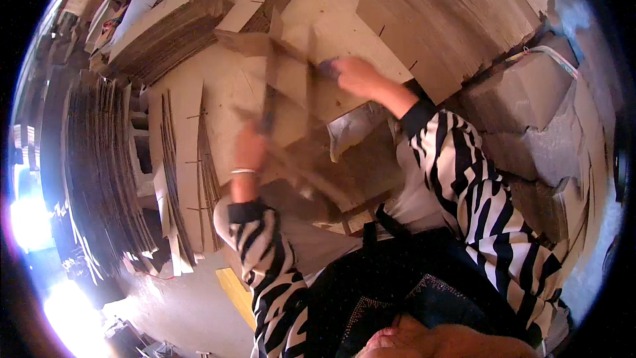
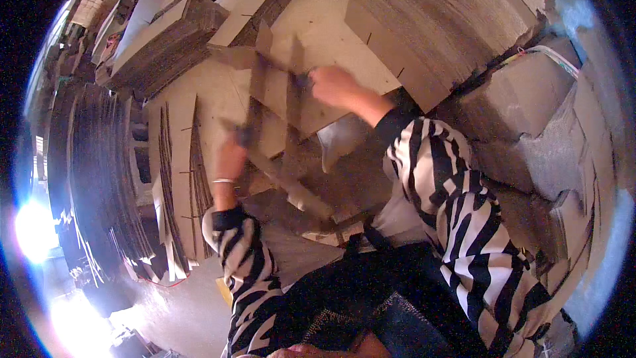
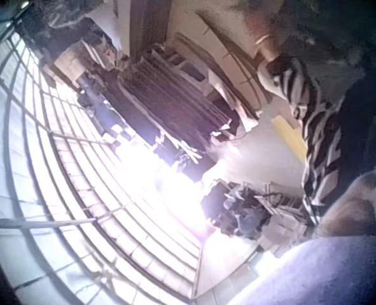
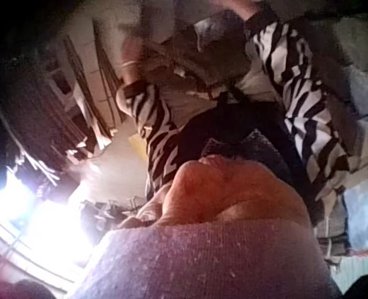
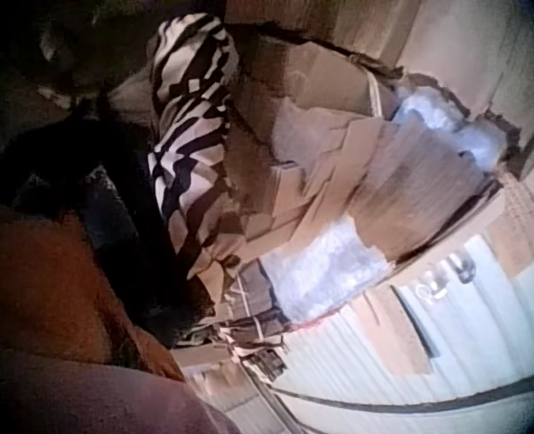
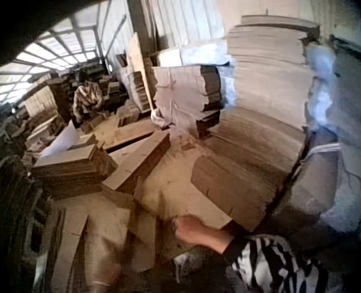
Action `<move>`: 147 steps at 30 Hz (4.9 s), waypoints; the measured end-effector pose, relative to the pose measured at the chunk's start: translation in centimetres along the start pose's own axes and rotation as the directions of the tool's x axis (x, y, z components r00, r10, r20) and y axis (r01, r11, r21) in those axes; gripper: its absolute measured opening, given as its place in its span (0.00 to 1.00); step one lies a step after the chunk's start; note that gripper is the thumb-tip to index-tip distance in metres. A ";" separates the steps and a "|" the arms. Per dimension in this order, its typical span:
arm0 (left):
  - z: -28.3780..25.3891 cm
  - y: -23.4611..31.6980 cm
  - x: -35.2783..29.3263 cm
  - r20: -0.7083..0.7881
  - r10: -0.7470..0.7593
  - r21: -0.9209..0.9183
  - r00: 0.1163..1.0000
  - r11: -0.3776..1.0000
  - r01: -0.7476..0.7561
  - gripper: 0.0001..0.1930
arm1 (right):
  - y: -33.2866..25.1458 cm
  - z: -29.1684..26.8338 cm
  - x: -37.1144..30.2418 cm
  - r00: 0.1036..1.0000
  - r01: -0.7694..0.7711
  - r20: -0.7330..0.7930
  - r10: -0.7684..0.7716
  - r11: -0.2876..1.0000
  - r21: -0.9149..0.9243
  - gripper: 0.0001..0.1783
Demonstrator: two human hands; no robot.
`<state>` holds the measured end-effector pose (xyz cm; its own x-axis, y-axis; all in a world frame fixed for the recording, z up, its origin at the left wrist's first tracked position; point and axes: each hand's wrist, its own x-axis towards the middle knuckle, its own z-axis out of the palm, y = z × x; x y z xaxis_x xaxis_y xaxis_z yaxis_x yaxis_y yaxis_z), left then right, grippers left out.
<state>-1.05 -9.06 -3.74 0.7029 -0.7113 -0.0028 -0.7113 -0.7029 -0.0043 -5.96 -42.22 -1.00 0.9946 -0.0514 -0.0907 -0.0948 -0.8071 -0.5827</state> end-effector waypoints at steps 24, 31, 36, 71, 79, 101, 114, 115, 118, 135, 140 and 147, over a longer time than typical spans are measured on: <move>-12.2 -16.7 -13.4 -0.267 -0.526 0.290 0.808 0.755 0.588 0.27 | 1.5 0.1 -1.6 0.968 0.238 0.035 -0.250 0.951 0.196 0.08; -1.9 -21.1 -17.3 0.016 -0.780 0.150 0.625 0.620 0.770 0.27 | -0.4 -1.0 -2.5 0.959 0.278 -0.074 -0.274 0.959 0.047 0.10; -4.3 -17.8 -16.0 -0.035 -0.679 -0.023 0.734 0.734 0.678 0.23 | 4.0 -6.3 -3.7 0.985 0.097 -0.149 -0.088 0.994 0.049 0.13; -5.4 -6.4 -6.1 -0.220 -0.783 0.186 0.583 0.553 0.812 0.22 | 1.9 -9.7 -8.7 0.829 0.195 -0.488 -0.272 0.959 -0.204 0.16; -0.3 -11.4 -0.5 -0.326 -0.775 0.265 0.541 0.475 0.839 0.13 | -0.6 -2.3 -2.9 0.974 0.179 -0.039 -0.223 0.863 -0.472 0.13; 3.3 6.6 5.9 -0.161 -0.563 -0.773 0.811 0.582 0.251 0.11 | -2.8 0.2 -3.3 0.858 0.413 -0.181 -0.481 0.855 -0.313 0.16; 2.0 5.1 4.1 -0.072 -0.407 -0.697 0.911 0.674 0.246 0.12 | -2.1 3.0 -1.1 0.879 0.429 -0.026 -0.475 0.814 -0.392 0.14; 1.3 7.7 6.1 -0.053 -0.296 -0.730 0.954 0.663 0.166 0.12 | -0.2 0.8 -2.2 0.917 0.336 -0.044 -0.397 0.825 -0.454 0.15; -1.8 4.7 3.8 -0.143 -0.298 -0.582 0.944 0.797 0.163 0.14 | -2.9 -0.4 -1.9 0.933 0.310 -0.052 -0.357 0.867 -0.389 0.17; 0.1 -12.0 -3.5 -0.413 -0.453 0.111 0.790 0.836 0.537 0.09 | -2.5 1.2 -2.0 0.856 0.475 -0.064 -0.513 0.829 -0.296 0.13; -1.7 -8.5 -0.4 -0.250 -0.640 -0.339 0.726 0.761 0.554 0.13 | -3.6 1.1 -2.7 0.758 0.590 -0.121 -0.641 0.753 -0.291 0.14; 0.0 0.2 3.8 -0.156 -0.652 -0.694 0.742 0.607 0.388 0.13 | -2.2 1.7 -2.2 0.828 0.494 -0.070 -0.556 0.784 -0.375 0.15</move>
<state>1.51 -11.88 -3.73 0.9851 -0.0703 0.1569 -0.1603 -0.7059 0.6899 -8.06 -39.31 -0.88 0.8796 0.3651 0.3050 0.4336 -0.8789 -0.1985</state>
